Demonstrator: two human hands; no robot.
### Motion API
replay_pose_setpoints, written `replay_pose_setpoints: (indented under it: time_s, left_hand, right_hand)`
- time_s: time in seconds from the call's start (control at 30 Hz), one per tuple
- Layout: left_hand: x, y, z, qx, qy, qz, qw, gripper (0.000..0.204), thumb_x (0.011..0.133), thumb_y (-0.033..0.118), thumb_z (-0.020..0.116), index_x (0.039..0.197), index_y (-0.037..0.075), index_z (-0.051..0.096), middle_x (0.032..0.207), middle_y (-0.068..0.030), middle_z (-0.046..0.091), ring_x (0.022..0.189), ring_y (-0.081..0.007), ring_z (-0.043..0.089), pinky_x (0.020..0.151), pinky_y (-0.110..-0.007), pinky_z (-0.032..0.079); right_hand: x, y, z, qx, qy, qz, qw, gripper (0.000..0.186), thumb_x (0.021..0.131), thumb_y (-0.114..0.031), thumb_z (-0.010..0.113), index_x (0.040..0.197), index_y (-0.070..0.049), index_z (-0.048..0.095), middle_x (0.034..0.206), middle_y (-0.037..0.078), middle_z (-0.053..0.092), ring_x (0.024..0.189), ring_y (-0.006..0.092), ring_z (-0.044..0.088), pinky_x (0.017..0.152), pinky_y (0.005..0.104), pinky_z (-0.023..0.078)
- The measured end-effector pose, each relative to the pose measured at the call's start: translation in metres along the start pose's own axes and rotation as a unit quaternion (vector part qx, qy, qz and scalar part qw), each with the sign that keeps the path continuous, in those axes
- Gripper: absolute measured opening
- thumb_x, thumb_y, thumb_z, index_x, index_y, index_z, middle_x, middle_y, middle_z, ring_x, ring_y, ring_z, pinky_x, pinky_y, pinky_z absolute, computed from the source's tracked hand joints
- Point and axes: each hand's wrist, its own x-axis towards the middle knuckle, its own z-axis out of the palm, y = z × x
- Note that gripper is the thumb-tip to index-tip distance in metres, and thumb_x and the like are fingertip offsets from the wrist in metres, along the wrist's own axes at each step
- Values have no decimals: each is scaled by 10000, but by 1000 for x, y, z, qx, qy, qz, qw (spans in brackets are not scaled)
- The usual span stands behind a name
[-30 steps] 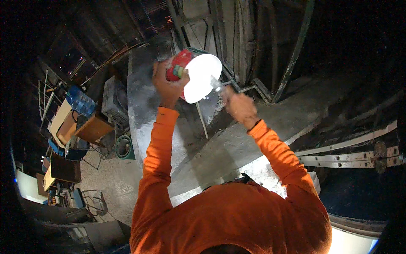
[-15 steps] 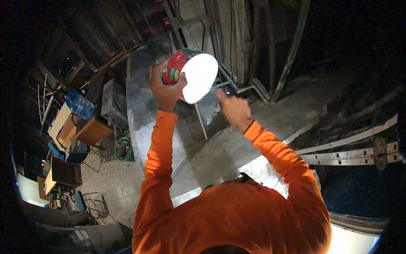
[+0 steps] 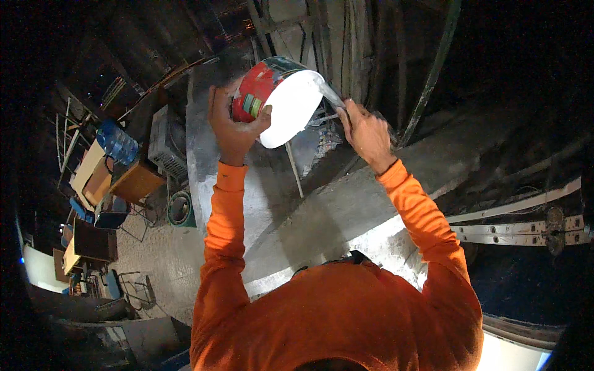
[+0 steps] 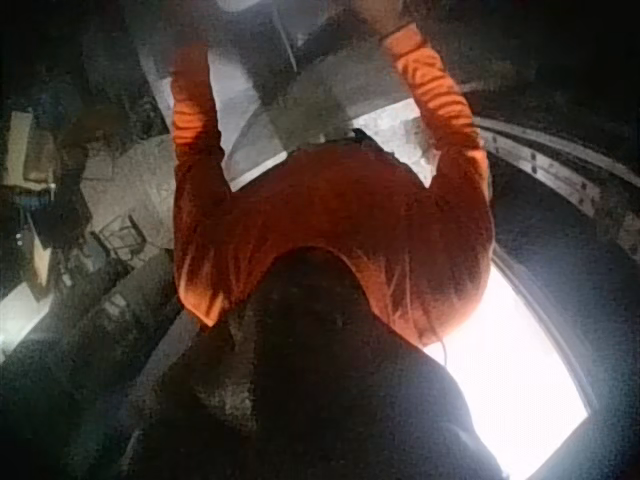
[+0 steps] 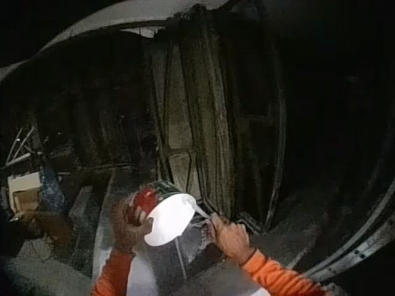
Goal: The person opens a red paint bucket and uses a metal scraper to mix the white paint inside. They scrape the sides and bottom of the bucket repeatedly to blend the contents. The person then carries the bucket and scraper into a darker area and continues mixing.
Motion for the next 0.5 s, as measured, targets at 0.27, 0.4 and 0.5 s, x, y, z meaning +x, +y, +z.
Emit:
replay_pose_setpoints:
  time_s: [0.27, 0.4, 0.5]
  left_hand:
    - [-2, 15, 17, -302, 39, -63, 950, 726, 834, 302, 761, 1435, 0, 486, 1381, -146, 553, 1296, -264, 535, 1121, -410, 408]
    - [-60, 36, 34, -267, 134, -170, 939, 1135, 649, 478, 884, 1512, 15, 309, 1454, -162, 428, 1365, -289, 449, 1152, -424, 370]
    - [-103, 19, 56, -134, 209, -153, 957, 1167, 598, 472, 912, 1492, 23, 311, 1398, -141, 432, 1319, -286, 453, 1135, -427, 359]
  right_hand:
    - [13, -36, 23, 262, 100, 93, 955, 399, 977, -324, 643, 1189, 3, 556, 907, 303, 694, 834, 498, 675, 704, 545, 533]
    - [11, -59, 25, 291, 101, 170, 936, 347, 999, -249, 631, 1160, 55, 585, 938, 277, 712, 849, 397, 729, 729, 434, 542]
    - [9, -79, 33, 250, 77, 177, 949, 358, 1005, -263, 623, 1168, 53, 579, 920, 269, 707, 829, 390, 726, 717, 435, 535]
